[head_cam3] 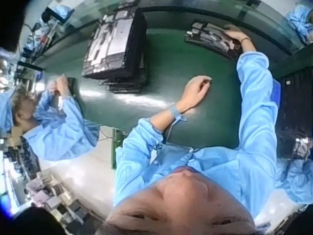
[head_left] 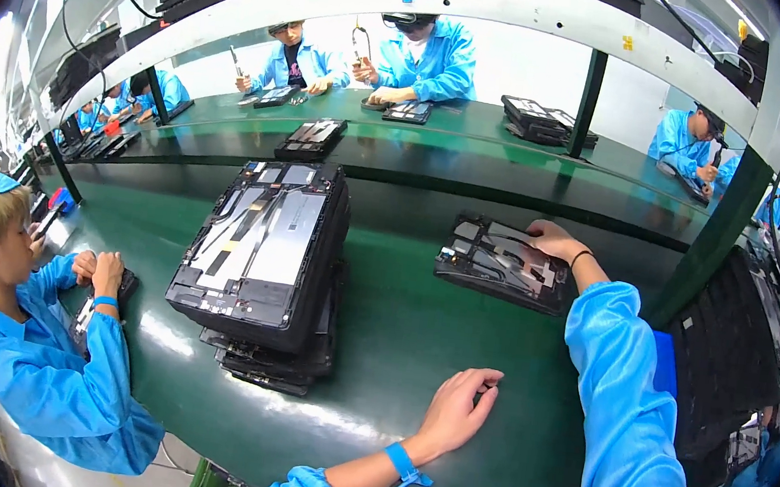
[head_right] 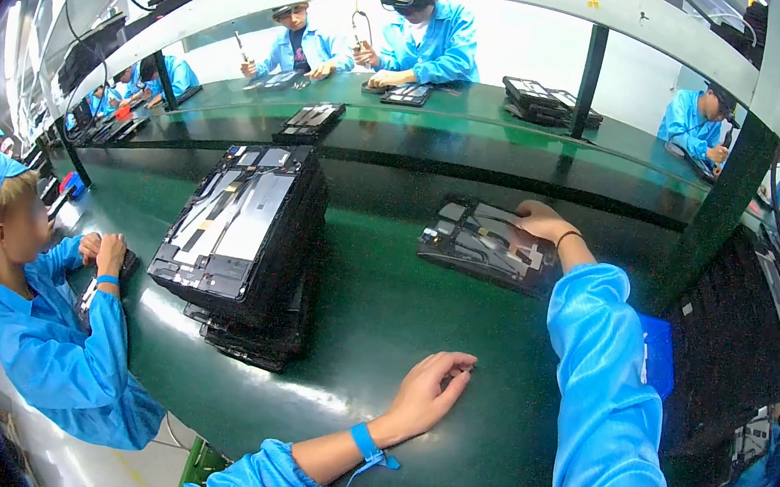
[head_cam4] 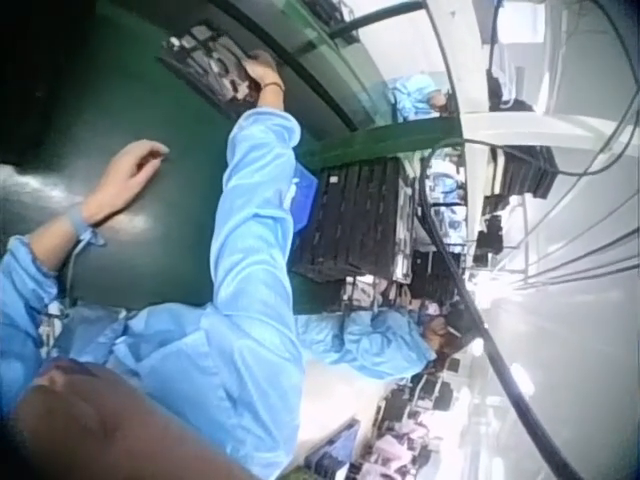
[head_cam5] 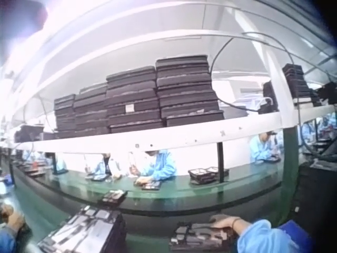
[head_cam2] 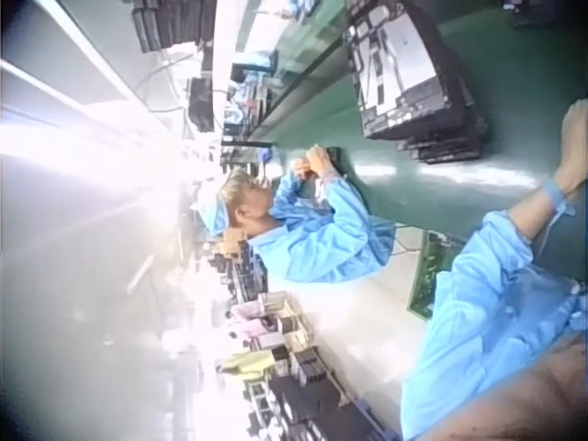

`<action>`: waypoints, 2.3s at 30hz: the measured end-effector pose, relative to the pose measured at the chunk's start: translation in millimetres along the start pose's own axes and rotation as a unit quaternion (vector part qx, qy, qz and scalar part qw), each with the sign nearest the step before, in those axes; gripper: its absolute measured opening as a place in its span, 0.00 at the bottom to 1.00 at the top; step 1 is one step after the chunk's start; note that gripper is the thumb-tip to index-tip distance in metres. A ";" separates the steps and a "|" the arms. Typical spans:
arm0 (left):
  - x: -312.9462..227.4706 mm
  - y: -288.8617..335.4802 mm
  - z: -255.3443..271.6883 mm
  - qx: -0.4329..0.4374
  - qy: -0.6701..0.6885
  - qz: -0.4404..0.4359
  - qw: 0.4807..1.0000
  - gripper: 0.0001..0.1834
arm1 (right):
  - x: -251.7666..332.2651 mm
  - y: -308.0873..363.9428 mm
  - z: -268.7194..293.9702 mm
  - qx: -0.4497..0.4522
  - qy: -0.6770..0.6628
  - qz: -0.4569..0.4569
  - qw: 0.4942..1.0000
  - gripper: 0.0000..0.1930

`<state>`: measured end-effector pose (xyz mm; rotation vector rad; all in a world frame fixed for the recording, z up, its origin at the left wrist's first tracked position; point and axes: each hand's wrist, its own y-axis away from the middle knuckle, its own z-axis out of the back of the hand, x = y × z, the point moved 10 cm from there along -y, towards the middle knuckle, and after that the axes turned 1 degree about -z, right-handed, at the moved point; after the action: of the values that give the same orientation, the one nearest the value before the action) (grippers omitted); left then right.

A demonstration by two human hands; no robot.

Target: The person assembles tablet devices on an assembly line by positioning ribbon cables and pressing adhesive strips onto each tablet chassis by hand before passing them along the line.

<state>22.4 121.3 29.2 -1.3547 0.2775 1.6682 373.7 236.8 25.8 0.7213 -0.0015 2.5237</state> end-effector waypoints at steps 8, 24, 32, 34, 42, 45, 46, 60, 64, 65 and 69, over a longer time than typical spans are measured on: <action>3.2 -0.6 -0.4 0.013 -0.003 0.004 1.000 0.12 | 100.5 37.2 43.4 0.063 0.042 0.107 0.991 0.29; -14.7 38.7 -16.9 0.025 0.226 0.091 0.970 0.46 | 29.8 278.9 -36.1 -0.128 -0.582 0.018 0.803 0.21; -47.0 117.7 -39.8 0.138 -0.130 0.102 0.977 0.48 | -22.0 366.6 -100.7 -0.117 -0.436 -0.054 0.891 0.32; -56.1 121.8 -43.5 0.160 -0.147 0.079 0.973 0.48 | -22.4 371.2 -94.5 -0.144 -0.352 -0.052 0.923 0.32; -56.4 40.8 -48.5 0.085 -0.208 -0.027 0.974 0.21 | 72.9 397.8 -12.8 -0.316 -0.121 0.175 0.925 0.18; -61.7 29.6 -46.0 0.065 -0.143 -0.067 0.985 0.12 | 70.8 404.1 -11.9 -0.330 -0.124 0.180 0.918 0.13; -80.8 31.0 -37.4 0.015 -0.160 -0.130 0.978 0.08 | 69.1 405.0 -12.6 -0.324 -0.125 0.186 0.919 0.12; -139.2 84.7 -42.6 0.096 -0.290 -0.482 0.821 0.09 | 88.5 398.4 -42.2 -0.191 -0.099 0.209 0.954 0.03; -129.3 80.8 -41.2 0.132 -0.189 -0.441 0.867 0.08 | 67.3 401.1 5.5 -0.364 -0.051 0.178 0.913 0.04; -117.4 60.3 -33.7 0.104 -0.156 -0.342 0.921 0.07 | 56.6 400.9 22.0 -0.404 -0.026 0.155 0.901 0.03; -77.2 17.4 -32.2 0.027 -0.085 -0.125 0.988 0.10 | 3.5 417.4 67.6 -0.440 0.114 0.005 0.891 0.02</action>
<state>26.1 50.8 77.4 -1.1488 0.0498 1.5421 206.1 -133.6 141.8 0.0472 -0.9938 2.2359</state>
